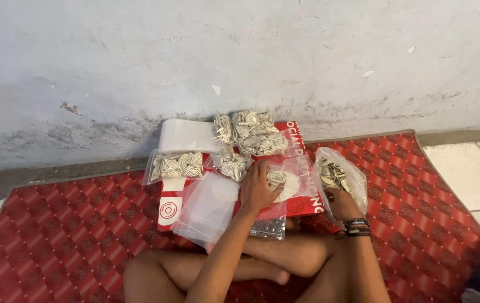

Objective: Packaging rubber bands into small plastic bags by hand.

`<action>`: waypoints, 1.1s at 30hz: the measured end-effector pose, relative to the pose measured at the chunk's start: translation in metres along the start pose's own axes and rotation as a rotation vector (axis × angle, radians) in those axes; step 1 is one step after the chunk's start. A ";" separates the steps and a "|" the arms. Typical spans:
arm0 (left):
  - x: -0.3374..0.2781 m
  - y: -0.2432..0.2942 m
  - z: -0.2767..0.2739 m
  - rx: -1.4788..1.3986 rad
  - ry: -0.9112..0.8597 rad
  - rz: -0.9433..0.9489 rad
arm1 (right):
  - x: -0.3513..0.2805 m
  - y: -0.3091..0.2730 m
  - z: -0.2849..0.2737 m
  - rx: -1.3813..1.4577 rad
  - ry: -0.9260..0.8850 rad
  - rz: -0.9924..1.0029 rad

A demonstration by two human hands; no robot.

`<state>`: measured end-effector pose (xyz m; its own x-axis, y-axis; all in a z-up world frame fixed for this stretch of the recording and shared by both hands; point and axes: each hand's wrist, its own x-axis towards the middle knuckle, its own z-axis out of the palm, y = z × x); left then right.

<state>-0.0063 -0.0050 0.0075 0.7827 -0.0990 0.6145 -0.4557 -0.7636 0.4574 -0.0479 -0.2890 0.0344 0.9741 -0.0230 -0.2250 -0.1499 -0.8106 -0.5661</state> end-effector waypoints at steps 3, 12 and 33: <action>0.000 -0.001 0.002 0.026 -0.001 0.009 | 0.012 0.013 0.013 -0.132 0.046 0.003; 0.002 0.001 -0.002 0.027 0.040 0.039 | 0.030 0.039 0.024 -0.085 0.313 -0.025; 0.003 0.004 -0.007 -0.002 0.006 -0.001 | 0.040 0.050 0.036 0.061 0.204 -0.070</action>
<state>-0.0091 -0.0034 0.0153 0.7806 -0.0947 0.6178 -0.4559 -0.7624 0.4592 -0.0221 -0.3099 -0.0315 0.9956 -0.0909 -0.0219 -0.0847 -0.7778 -0.6228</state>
